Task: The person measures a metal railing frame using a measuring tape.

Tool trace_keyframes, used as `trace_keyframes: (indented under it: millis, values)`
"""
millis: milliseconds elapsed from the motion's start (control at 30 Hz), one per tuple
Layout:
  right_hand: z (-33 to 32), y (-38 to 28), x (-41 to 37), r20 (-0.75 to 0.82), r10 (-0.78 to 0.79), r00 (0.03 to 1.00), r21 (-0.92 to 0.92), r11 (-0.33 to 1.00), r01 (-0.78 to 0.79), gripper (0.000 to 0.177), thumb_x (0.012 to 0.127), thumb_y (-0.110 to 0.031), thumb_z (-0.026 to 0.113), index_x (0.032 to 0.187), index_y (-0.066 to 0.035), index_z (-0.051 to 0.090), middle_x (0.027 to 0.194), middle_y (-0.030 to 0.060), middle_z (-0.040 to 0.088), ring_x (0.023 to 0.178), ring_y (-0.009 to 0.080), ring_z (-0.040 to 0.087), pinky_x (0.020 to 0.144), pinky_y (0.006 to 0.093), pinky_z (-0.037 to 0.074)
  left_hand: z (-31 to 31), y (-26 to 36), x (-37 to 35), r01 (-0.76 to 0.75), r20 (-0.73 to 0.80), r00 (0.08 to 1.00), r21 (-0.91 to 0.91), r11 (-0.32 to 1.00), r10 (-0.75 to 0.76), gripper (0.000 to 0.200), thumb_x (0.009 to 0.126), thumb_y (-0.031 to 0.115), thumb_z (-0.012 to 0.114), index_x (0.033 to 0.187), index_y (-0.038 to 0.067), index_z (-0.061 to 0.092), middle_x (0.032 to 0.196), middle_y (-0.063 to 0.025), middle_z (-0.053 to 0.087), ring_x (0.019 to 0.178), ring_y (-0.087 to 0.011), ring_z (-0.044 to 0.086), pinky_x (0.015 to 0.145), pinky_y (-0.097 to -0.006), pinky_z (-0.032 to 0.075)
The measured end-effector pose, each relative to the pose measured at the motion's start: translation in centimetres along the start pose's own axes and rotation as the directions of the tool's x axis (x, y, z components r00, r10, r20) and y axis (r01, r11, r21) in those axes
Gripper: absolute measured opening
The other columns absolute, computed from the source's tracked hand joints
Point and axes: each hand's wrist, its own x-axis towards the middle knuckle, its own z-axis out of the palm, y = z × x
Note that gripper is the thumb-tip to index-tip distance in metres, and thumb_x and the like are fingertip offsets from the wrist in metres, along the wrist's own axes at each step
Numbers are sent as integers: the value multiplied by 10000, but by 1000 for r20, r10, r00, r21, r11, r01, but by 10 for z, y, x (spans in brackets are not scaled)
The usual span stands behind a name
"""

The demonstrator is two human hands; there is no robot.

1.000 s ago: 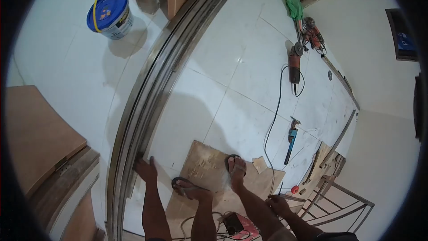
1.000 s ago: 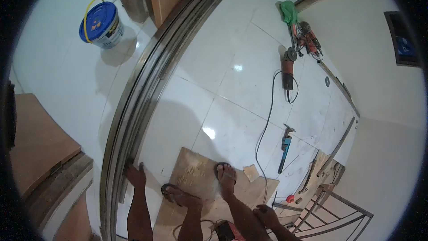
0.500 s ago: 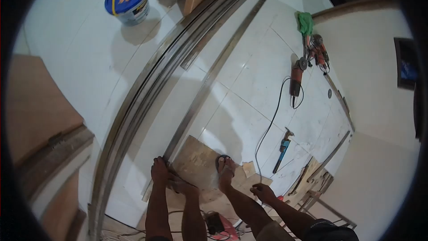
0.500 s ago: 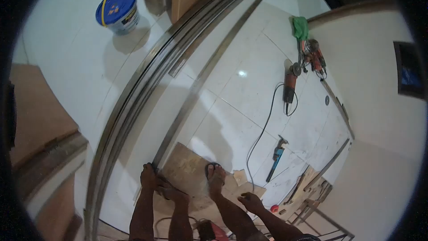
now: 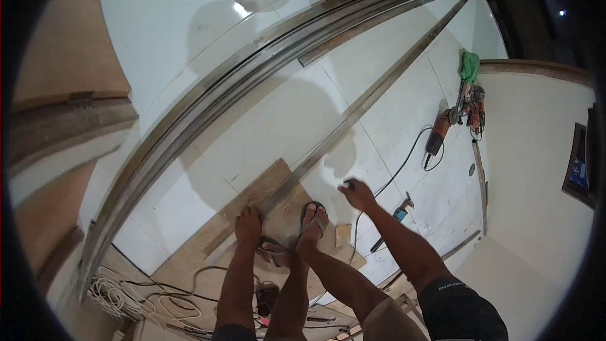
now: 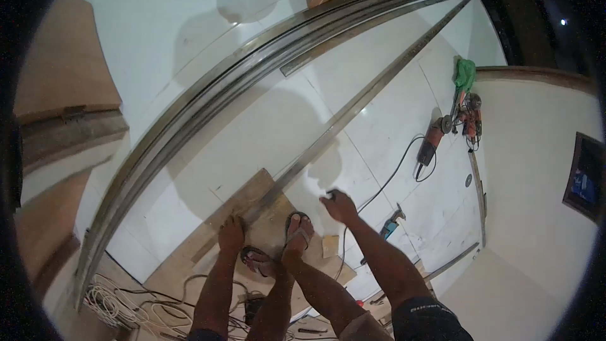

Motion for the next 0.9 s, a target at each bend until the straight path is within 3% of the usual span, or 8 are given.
trace_keyframes:
  millis: [133,200,267,367,467,667,733,900]
  values:
    - [-51,-75,82,-230,-250,940,54,962,269,479,882,-401,654,1162,-12,642,984,208,694,944,372,668,849,456,520,2,-35,12,-19,-214,977,-26,999,13,329,882,222,625,1157,59,548,1069,-143,599,996,-316,612,844,-448,493]
    - [-72,-112,139,-349,-412,842,-152,911,383,421,879,-312,655,1174,-14,617,1000,198,668,943,377,645,837,435,521,-21,-51,30,11,-157,987,-219,976,-46,442,849,185,670,1241,30,537,1166,-178,587,1057,-348,585,911,-469,461]
    - [-90,-147,193,-498,-594,632,-414,803,428,375,876,-213,631,1201,-32,587,1127,188,629,1041,382,607,877,431,515,-7,-75,49,-75,-366,930,-127,989,24,408,865,284,670,1181,52,555,1096,-150,603,986,-334,599,841,-444,477]
    - [-133,-198,254,-480,-631,610,-567,753,333,390,900,-240,586,1258,-85,565,1339,141,527,1236,342,509,969,444,476,-23,-89,64,-131,-383,921,-123,984,74,430,846,276,697,1186,46,570,1121,-149,598,1010,-331,588,842,-444,474]
    - [-148,-201,294,-420,-763,491,-822,549,150,362,911,-227,549,1247,-96,571,1280,126,559,1182,309,541,981,450,460,-21,-94,69,-174,-429,898,-151,973,94,473,819,270,750,1191,31,581,1167,-183,587,1044,-363,570,874,-464,474]
    - [-170,-183,288,-92,-912,399,-956,193,221,198,878,-223,546,985,-100,659,1032,76,639,1043,258,567,888,421,474,-14,-87,66,-156,-559,824,-65,986,94,462,807,242,748,1203,63,590,1117,-141,586,1024,-337,556,879,-450,448]
    - [-169,-164,277,169,-938,303,-952,-75,297,145,820,-238,581,843,-107,640,911,61,625,994,243,573,844,397,477,-9,-82,66,-141,-621,781,-79,987,62,517,768,235,778,1214,53,589,1103,-143,595,1005,-345,567,875,-453,456]
    - [-124,-118,181,240,-958,155,-850,-130,510,213,690,-242,648,841,-96,611,920,69,590,938,248,586,783,382,497,-32,-22,71,-334,-697,716,-311,890,25,623,757,250,806,1265,-9,555,1175,-201,596,1044,-384,589,906,-473,476]
